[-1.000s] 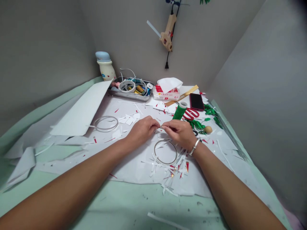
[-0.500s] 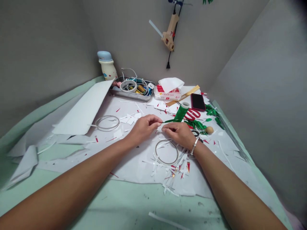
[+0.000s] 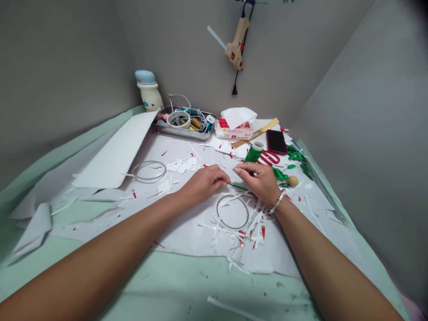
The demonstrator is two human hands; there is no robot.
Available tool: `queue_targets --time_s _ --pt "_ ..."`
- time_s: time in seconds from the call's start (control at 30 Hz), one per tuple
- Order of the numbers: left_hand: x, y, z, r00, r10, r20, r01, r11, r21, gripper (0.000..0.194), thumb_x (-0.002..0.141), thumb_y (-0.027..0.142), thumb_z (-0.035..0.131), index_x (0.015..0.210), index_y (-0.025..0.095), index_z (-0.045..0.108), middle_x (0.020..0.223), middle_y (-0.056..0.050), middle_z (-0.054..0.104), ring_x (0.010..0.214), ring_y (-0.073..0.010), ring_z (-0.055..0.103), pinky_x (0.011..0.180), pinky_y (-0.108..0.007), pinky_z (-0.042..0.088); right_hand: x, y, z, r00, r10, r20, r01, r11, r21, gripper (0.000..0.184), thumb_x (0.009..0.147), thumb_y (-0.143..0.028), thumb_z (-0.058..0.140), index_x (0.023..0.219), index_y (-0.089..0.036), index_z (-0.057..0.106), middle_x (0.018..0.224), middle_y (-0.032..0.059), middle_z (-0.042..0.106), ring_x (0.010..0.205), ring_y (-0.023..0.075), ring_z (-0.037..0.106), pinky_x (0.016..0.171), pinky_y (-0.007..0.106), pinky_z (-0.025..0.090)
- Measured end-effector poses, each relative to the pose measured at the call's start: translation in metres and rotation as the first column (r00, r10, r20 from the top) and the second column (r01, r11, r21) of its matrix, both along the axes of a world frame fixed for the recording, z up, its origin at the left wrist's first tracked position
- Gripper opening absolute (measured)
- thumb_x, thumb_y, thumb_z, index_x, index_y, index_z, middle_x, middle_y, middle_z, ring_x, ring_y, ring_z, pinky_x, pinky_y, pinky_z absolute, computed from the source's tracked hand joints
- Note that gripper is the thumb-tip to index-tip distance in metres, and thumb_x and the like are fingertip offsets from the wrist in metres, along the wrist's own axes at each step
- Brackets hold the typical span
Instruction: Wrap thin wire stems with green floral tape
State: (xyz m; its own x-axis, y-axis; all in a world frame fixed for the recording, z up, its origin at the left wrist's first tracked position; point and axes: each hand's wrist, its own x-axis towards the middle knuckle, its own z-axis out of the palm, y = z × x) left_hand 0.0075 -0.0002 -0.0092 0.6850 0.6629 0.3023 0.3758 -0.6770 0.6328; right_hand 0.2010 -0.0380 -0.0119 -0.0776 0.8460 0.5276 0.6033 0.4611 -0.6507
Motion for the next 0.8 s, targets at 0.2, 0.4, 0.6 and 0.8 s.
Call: queue_targets --time_s 0.2,0.4,0.6,0.8 --pt "0.0 -0.003 0.004 0.98 0.106 0.167 -0.046 0.942 -0.331 0.017 0.08 0.026 0.055 0.089 0.017 0.067 0.079 -0.001 0.065 0.07 -0.0112 0.056 0.065 -0.023 0.043 0.006 0.006 -0.01 1.0 0.006 0.017 -0.003 0.991 -0.135 0.021 0.083 -0.032 0.057 0.083 -0.017 0.072 0.077 0.0021 0.072 0.066 0.0143 0.062 0.061 0.023 0.045" --pt "-0.002 0.003 0.001 0.938 0.28 0.205 -0.202 0.921 -0.332 0.019 0.079 0.028 0.058 0.091 0.018 0.068 0.083 -0.002 0.068 0.071 -0.0116 0.059 0.068 -0.025 0.046 -0.011 -0.004 -0.005 0.941 0.183 0.286 -0.163 0.982 -0.092 0.018 0.085 -0.024 0.054 0.086 -0.021 0.072 0.084 0.0016 0.073 0.074 0.0137 0.064 0.067 0.022 0.045" --pt "-0.002 0.004 -0.002 0.94 0.314 0.134 -0.311 0.949 -0.046 0.015 0.08 0.022 0.059 0.088 0.021 0.072 0.088 -0.002 0.069 0.079 -0.0136 0.061 0.078 -0.028 0.046 -0.016 -0.011 0.004 0.926 0.096 0.365 -0.147 0.982 0.115 0.018 0.086 -0.025 0.054 0.086 -0.019 0.072 0.078 0.0028 0.071 0.072 0.0138 0.062 0.07 0.024 0.043" --pt "-0.003 0.005 -0.007 0.987 0.158 0.017 -0.159 0.981 0.109 0.017 0.081 0.015 0.054 0.087 0.02 0.07 0.085 -0.002 0.065 0.078 -0.0136 0.059 0.074 -0.026 0.044 -0.008 -0.007 0.006 0.976 0.044 0.216 -0.069 0.991 0.114 0.019 0.086 -0.025 0.054 0.084 -0.018 0.072 0.076 0.003 0.07 0.068 0.0127 0.06 0.067 0.024 0.043"
